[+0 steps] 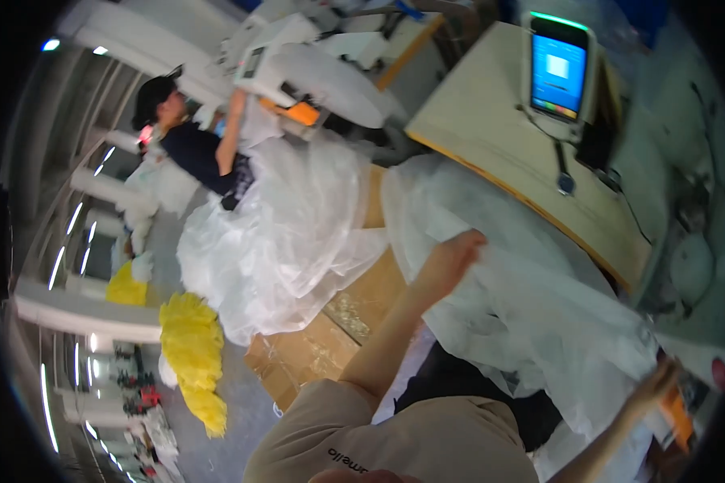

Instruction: Feeding and arranging large sheets of white fabric through an industrial sewing machine.

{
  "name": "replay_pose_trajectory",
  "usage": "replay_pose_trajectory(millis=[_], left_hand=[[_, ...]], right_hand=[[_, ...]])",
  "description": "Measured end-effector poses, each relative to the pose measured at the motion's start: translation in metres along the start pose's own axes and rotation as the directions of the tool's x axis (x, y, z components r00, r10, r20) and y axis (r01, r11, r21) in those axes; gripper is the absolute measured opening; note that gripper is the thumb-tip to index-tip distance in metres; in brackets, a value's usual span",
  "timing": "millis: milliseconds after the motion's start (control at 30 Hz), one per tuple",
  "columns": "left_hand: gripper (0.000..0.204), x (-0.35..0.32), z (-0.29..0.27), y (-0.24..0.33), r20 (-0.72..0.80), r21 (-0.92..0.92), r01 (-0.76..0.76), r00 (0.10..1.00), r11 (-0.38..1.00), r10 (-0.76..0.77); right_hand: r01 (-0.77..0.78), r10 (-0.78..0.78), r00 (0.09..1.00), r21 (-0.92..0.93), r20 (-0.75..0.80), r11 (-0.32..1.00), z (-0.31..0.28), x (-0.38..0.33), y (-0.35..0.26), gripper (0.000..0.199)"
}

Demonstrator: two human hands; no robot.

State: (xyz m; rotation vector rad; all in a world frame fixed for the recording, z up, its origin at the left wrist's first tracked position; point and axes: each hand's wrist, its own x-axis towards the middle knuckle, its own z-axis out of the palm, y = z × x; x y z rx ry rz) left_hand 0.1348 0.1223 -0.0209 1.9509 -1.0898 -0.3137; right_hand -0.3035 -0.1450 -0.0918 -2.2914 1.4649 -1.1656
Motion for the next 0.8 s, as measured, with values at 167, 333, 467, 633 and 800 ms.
replay_pose_trajectory(millis=[167,333,467,633,800], left_hand=[[0.034,-0.016,-0.010,-0.021,-0.015,0.166,-0.182,0.982,0.969,0.187],[0.036,-0.031,-0.038,-0.033,-0.168,0.424,-0.052,0.976,0.904,0.135],[0.023,-0.022,-0.032,-0.003,-0.335,0.221,0.034,0.941,0.975,0.043],[0.021,-0.004,-0.017,0.019,-0.279,-0.057,0.075,0.956,0.996,-0.088],[0.023,0.024,0.012,0.028,-0.160,-0.384,0.030,0.982,0.923,-0.099]], right_hand=[[-0.349,0.409,0.841,-0.223,0.354,0.910,-0.011,0.007,-0.107,0.033],[-0.060,0.050,0.991,0.086,0.121,0.994,-0.022,0.019,-0.149,0.038],[-0.262,0.173,0.948,0.349,0.266,0.900,-0.039,0.022,-0.162,0.039],[-0.064,0.019,0.972,0.183,0.234,0.981,-0.062,0.031,-0.142,0.015],[-0.053,0.005,0.994,0.455,0.107,0.889,-0.090,0.024,-0.108,0.016]])
